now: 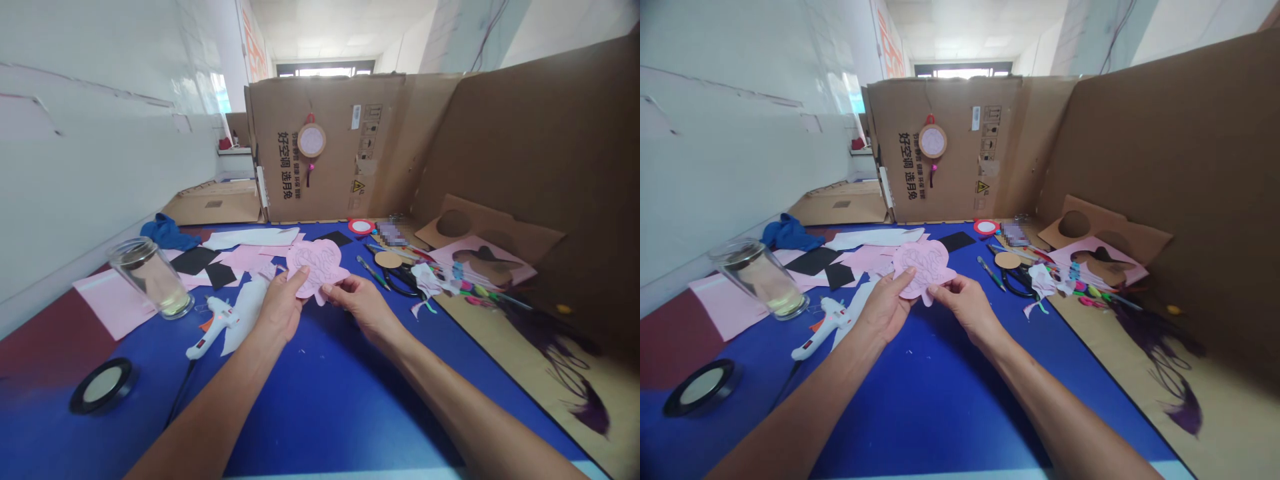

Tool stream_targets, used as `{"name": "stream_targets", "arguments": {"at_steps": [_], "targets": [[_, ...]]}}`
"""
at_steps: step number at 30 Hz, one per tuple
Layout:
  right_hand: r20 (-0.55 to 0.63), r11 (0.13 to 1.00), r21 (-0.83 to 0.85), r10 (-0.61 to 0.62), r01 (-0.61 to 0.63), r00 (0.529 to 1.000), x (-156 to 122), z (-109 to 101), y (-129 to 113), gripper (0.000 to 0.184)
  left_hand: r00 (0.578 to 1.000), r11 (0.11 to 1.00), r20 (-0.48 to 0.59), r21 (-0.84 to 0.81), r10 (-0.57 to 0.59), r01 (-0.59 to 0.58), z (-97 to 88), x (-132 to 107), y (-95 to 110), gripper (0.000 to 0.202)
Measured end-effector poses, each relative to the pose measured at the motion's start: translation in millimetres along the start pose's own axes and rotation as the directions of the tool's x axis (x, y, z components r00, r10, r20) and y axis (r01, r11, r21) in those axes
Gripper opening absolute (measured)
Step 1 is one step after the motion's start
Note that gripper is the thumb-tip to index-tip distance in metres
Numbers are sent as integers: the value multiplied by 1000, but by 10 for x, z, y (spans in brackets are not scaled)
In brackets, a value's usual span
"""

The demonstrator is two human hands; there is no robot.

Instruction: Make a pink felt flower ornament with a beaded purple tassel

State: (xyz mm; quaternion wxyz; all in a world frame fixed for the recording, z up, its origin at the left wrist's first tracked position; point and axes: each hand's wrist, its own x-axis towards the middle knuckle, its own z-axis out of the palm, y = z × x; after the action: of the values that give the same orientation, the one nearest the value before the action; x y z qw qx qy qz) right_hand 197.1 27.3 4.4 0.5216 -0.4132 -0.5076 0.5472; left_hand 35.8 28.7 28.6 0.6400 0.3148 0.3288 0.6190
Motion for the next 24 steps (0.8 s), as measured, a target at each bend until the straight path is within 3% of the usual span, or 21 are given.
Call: {"name": "stream_targets", "arguments": {"at_steps": [10, 17, 24], "targets": [[-169, 993, 95, -48, 65, 984, 35, -58, -19, 47, 1000, 1000, 0, 11, -15, 15, -7, 21, 22, 34], [-177, 995, 92, -30, 47, 984, 49, -92, -43, 49, 999, 999, -23, 19, -26, 27, -13, 31, 15, 32], [-198, 992, 70, -86, 101, 976, 62, -126, -51, 43, 999, 999, 4, 19, -45, 44, -5, 15, -2, 32]]}}
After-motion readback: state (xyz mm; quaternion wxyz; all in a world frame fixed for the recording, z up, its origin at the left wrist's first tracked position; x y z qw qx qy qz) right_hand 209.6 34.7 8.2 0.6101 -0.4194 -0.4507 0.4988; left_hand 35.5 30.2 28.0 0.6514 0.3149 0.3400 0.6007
